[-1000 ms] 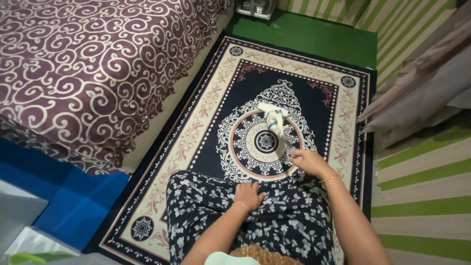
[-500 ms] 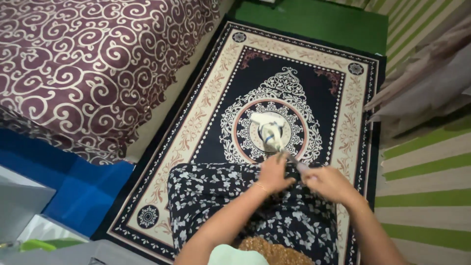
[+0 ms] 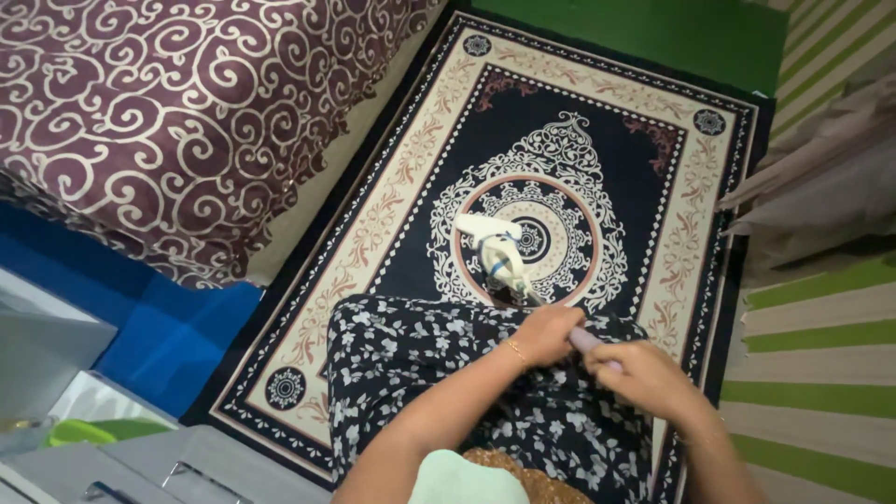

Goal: Vacuuming a rug with a handheld vacuum cleaner.

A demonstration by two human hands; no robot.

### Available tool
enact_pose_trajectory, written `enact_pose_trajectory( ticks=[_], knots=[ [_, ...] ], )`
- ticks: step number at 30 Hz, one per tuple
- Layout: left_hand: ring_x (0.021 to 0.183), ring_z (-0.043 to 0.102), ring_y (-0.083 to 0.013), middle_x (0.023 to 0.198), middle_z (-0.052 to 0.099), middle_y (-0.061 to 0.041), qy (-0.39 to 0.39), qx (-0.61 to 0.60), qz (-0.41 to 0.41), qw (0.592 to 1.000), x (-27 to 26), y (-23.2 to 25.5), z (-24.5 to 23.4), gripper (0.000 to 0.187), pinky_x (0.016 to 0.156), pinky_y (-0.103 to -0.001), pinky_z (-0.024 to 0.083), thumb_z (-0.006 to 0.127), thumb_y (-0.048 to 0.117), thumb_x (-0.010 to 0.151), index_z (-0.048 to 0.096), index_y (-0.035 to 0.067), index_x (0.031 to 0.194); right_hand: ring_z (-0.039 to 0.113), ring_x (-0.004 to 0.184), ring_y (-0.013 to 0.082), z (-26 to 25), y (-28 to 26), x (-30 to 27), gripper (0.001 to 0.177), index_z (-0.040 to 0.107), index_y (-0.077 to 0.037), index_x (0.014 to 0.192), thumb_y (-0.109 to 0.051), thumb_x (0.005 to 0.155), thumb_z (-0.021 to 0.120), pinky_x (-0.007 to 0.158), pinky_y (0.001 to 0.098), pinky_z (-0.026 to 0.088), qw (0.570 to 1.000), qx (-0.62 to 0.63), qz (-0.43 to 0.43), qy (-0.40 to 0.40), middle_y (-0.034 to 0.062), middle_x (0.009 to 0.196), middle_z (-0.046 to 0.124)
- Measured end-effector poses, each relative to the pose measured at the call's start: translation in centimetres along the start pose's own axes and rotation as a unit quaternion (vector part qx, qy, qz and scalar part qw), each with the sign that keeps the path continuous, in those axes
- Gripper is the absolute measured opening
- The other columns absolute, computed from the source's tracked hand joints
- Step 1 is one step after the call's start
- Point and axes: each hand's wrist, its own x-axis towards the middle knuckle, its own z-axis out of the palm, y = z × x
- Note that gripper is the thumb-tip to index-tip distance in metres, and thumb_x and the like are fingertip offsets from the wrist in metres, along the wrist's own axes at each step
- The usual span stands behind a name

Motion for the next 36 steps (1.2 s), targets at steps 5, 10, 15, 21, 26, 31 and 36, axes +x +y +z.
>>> enact_pose_trajectory(
  ticks=[5, 10, 15, 21, 26, 31, 36],
  knots=[
    [0.100, 0.065, -0.0375, 0.099, 0.068, -0.015, 0.004, 0.038, -0.068, 0.997, 0.5, -3.8, -0.5, 0.026, 0.086, -0.048, 0.052, 0.075, 0.017, 0.074, 0.066, 0.010, 0.097, 0.075, 0.068, 0.0268, 2.1, -0.4, 3.9, 0.026, 0.078, -0.016, 0.097, -0.032, 0.080, 0.066, 0.068, 0.0382, 0.056, 0.999, -0.033, -0.019, -0.006, 0.0107, 0.078, 0.076],
    [0.103, 0.065, -0.0334, 0.102, 0.068, -0.013, -0.001, 0.084, -0.109, 0.991, -0.1, -5.0, -2.2, 0.036, 0.089, -0.045, 0.053, 0.080, 0.029, 0.071, 0.068, 0.012, 0.099, 0.074, 0.076, 0.0317, 4.5, -0.2, 7.4, 0.026, 0.077, -0.015, 0.098, -0.030, 0.083, 0.062, 0.072, 0.0411, 0.056, 0.996, -0.043, -0.072, 0.016, 0.0138, 0.084, 0.075],
    [0.109, 0.064, -0.0327, 0.113, 0.067, -0.011, 0.061, 0.117, -0.075, 0.988, -1.3, -5.3, -2.4, 0.048, 0.092, -0.050, 0.046, 0.076, 0.030, 0.069, 0.065, 0.011, 0.112, 0.071, 0.084, 0.0367, 5.6, -1.3, 8.4, 0.031, 0.071, -0.013, 0.109, -0.024, 0.081, 0.060, 0.073, 0.0450, 0.056, 0.991, 0.005, -0.118, 0.069, 0.0165, 0.093, 0.074],
    [0.099, 0.067, -0.0300, 0.093, 0.068, -0.008, 0.051, 0.137, 0.011, 0.989, -3.4, -1.2, -5.0, 0.031, 0.102, -0.049, 0.048, 0.078, 0.036, 0.073, 0.065, 0.013, 0.089, 0.073, 0.079, 0.0356, 4.6, -4.4, 4.3, 0.026, 0.078, -0.016, 0.097, -0.025, 0.079, 0.062, 0.076, 0.0433, 0.057, 0.989, -0.088, -0.117, 0.003, 0.0182, 0.085, 0.075],
    [0.081, 0.069, -0.0332, 0.080, 0.068, -0.010, -0.014, 0.049, 0.007, 0.999, -3.4, 4.6, -6.5, 0.035, 0.072, -0.045, 0.053, 0.078, 0.043, 0.068, 0.065, 0.014, 0.082, 0.072, 0.072, 0.0350, 1.3, -6.9, -0.5, 0.025, 0.078, -0.015, 0.094, -0.027, 0.077, 0.064, 0.069, 0.0444, 0.055, 0.988, -0.070, -0.123, -0.069, 0.0168, 0.079, 0.074],
    [0.076, 0.069, -0.0345, 0.077, 0.070, -0.010, -0.061, -0.011, -0.007, 0.998, -2.7, 4.6, -5.9, 0.035, 0.066, -0.046, 0.052, 0.078, 0.045, 0.065, 0.065, 0.015, 0.080, 0.071, 0.065, 0.0332, -0.3, -6.7, -0.8, 0.022, 0.074, -0.010, 0.085, -0.028, 0.080, 0.062, 0.062, 0.0416, 0.055, 0.985, -0.012, -0.149, -0.086, 0.0153, 0.071, 0.072],
    [0.081, 0.070, -0.0343, 0.081, 0.071, -0.009, -0.072, 0.000, -0.020, 0.997, -1.5, 3.0, -6.6, 0.030, 0.067, -0.047, 0.052, 0.079, 0.041, 0.070, 0.067, 0.016, 0.083, 0.071, 0.066, 0.0335, -0.3, -6.7, 0.9, 0.023, 0.077, -0.014, 0.092, -0.026, 0.077, 0.064, 0.064, 0.0425, 0.055, 0.992, -0.050, -0.089, -0.070, 0.0145, 0.074, 0.073]
  ],
)
